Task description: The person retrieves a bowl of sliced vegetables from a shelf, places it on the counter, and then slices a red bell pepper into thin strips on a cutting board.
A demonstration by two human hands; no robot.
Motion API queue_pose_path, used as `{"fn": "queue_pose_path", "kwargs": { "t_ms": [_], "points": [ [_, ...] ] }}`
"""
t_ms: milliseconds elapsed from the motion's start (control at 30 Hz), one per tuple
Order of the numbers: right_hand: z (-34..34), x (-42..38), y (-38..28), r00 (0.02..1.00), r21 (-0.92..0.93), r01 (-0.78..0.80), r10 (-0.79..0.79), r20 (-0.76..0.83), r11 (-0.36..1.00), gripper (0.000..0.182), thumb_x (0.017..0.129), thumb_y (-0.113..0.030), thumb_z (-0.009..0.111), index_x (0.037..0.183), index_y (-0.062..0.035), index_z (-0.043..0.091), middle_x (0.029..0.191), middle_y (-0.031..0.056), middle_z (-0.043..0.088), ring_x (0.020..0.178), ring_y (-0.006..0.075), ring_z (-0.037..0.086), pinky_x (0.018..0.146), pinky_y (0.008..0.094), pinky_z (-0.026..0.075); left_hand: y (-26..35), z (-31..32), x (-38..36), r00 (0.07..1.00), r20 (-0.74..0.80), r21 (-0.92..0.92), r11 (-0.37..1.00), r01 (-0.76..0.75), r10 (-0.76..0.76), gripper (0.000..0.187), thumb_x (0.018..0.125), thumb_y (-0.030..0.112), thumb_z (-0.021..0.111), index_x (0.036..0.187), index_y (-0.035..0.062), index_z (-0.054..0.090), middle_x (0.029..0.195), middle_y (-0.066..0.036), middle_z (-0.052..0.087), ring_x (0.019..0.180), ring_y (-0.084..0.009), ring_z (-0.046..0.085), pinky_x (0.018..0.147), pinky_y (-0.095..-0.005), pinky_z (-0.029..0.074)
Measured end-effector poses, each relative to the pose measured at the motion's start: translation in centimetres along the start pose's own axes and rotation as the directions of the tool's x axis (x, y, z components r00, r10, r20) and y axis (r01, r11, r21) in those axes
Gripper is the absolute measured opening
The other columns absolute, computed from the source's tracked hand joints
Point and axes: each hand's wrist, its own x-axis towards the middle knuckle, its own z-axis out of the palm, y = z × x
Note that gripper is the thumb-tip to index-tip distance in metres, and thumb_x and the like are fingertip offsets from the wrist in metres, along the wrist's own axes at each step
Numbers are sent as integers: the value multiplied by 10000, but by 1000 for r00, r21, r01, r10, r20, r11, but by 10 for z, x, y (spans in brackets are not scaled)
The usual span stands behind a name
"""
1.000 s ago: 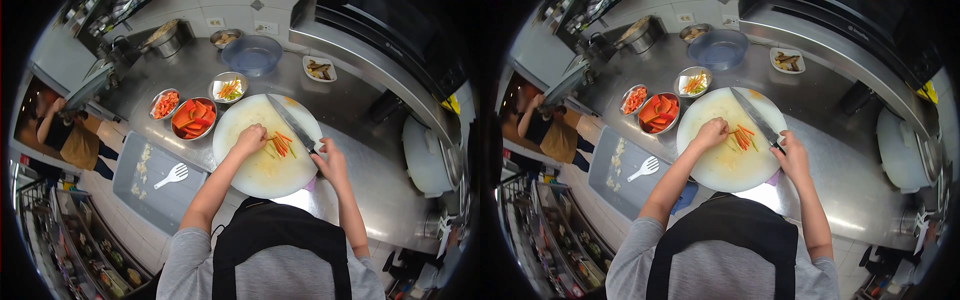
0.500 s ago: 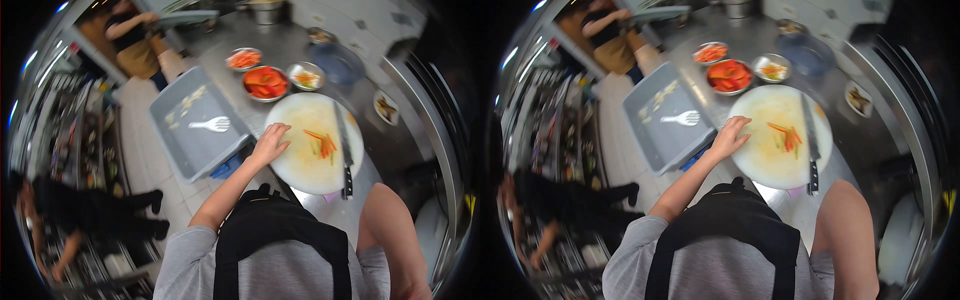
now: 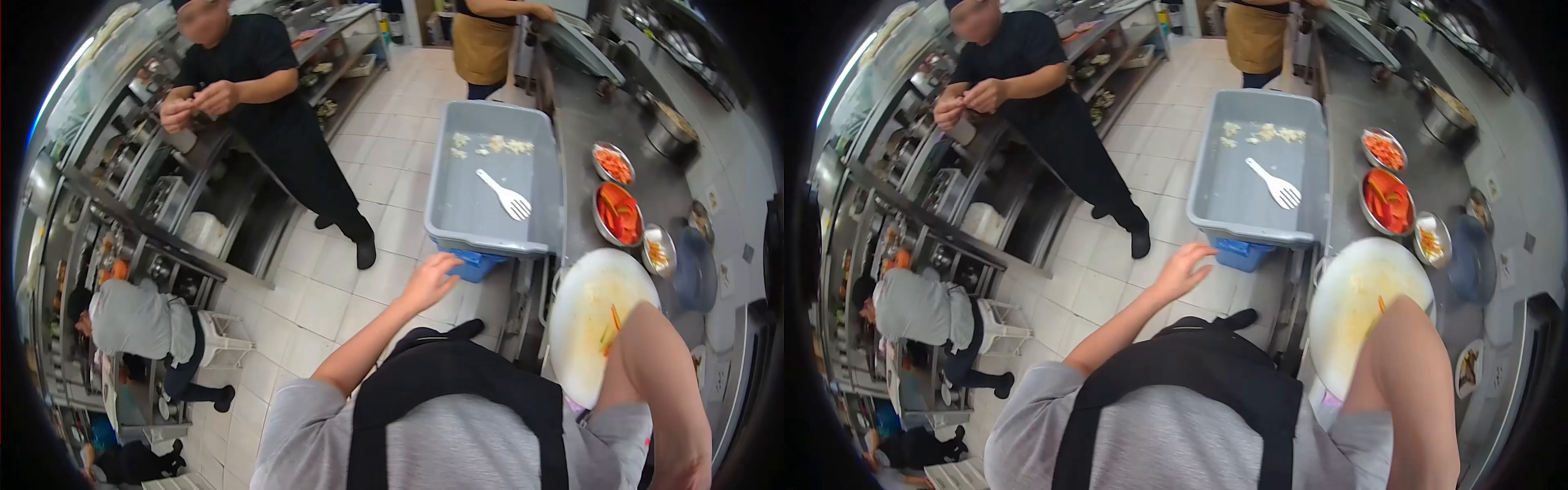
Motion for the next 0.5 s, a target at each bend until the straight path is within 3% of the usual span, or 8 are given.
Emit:
{"fn": "queue_pose_path", "kwargs": {
  "t_ms": [100, 133, 167, 233, 267, 300, 400, 500],
  "points": [
    [12, -9, 15, 989, 18, -101, 98, 115, 995, 260, 936, -198, 558, 715, -69, 511, 607, -18, 517, 542, 75, 527, 628, 239, 453, -5, -8, -26, 996, 9, 57, 994, 91, -91, 265, 818, 101, 642, 1078, 61, 613, 1068, -125, 599, 1049, -332, 565, 900, -411, 466],
    [-10, -1, 14, 979, 156, -113, 83, 187, 981, 261, 936, -199, 552, 723, -51, 517, 626, -14, 540, 508, 74, 518, 641, 248, 468, -8, -6, -33, 995, -2, 65, 993, 97, -98, 265, 818, 101, 642, 1078, 61, 613, 1068, -125, 599, 1049, -332, 565, 900, -411, 466],
    [-8, -3, 14, 983, 163, -103, 75, 169, 981, 261, 936, -199, 552, 723, -51, 517, 626, -14, 540, 508, 74, 518, 641, 248, 468, -11, -4, -41, 989, 16, 56, 987, 149, -150, 261, 821, 101, 637, 1078, 60, 612, 1070, -124, 599, 1049, -330, 565, 897, -412, 467],
    [0, -10, 16, 983, -45, -54, 61, 174, 998, 261, 936, -190, 543, 726, -37, 516, 629, -8, 551, 458, 78, 485, 652, 268, 481, -15, -5, -50, 978, 11, 65, 977, 205, -206, 257, 825, 101, 633, 1078, 58, 610, 1071, -122, 600, 1048, -328, 566, 894, -412, 468],
    [2, -8, 25, 956, -22, -30, 35, 291, 999, 273, 938, -200, 537, 722, -34, 514, 638, -5, 558, 416, 72, 454, 649, 274, 480, -14, -5, -53, 975, 32, 52, 975, 216, -218, 254, 827, 102, 629, 1077, 59, 610, 1072, -123, 600, 1046, -327, 567, 891, -411, 470],
    [0, -6, 28, 958, -30, -30, 37, 284, 999, 273, 938, -200, 537, 722, -34, 514, 638, -5, 558, 416, 72, 454, 649, 274, 480, -13, -4, -55, 972, 63, 37, 974, 224, -226, 251, 829, 102, 626, 1076, 60, 610, 1072, -124, 601, 1044, -326, 568, 889, -409, 471],
    [-20, 2, 35, 922, 244, -68, -32, 386, 967, 272, 940, -220, 542, 749, -26, 532, 666, 6, 582, 462, 87, 505, 680, 309, 497, -16, 0, -44, 974, 78, 33, 977, 209, -211, 258, 831, 103, 623, 1085, 64, 605, 1068, -119, 603, 1045, -324, 569, 891, -405, 473],
    [-33, 3, 35, 887, 515, -132, -131, 443, 847, 278, 942, -240, 547, 777, -17, 551, 693, 16, 607, 507, 102, 556, 711, 344, 514, -11, 3, -29, 977, 82, 5, 980, 199, -199, 266, 832, 100, 617, 1096, 66, 600, 1074, -111, 603, 1049, -321, 570, 890, -404, 476]
  ]
}}
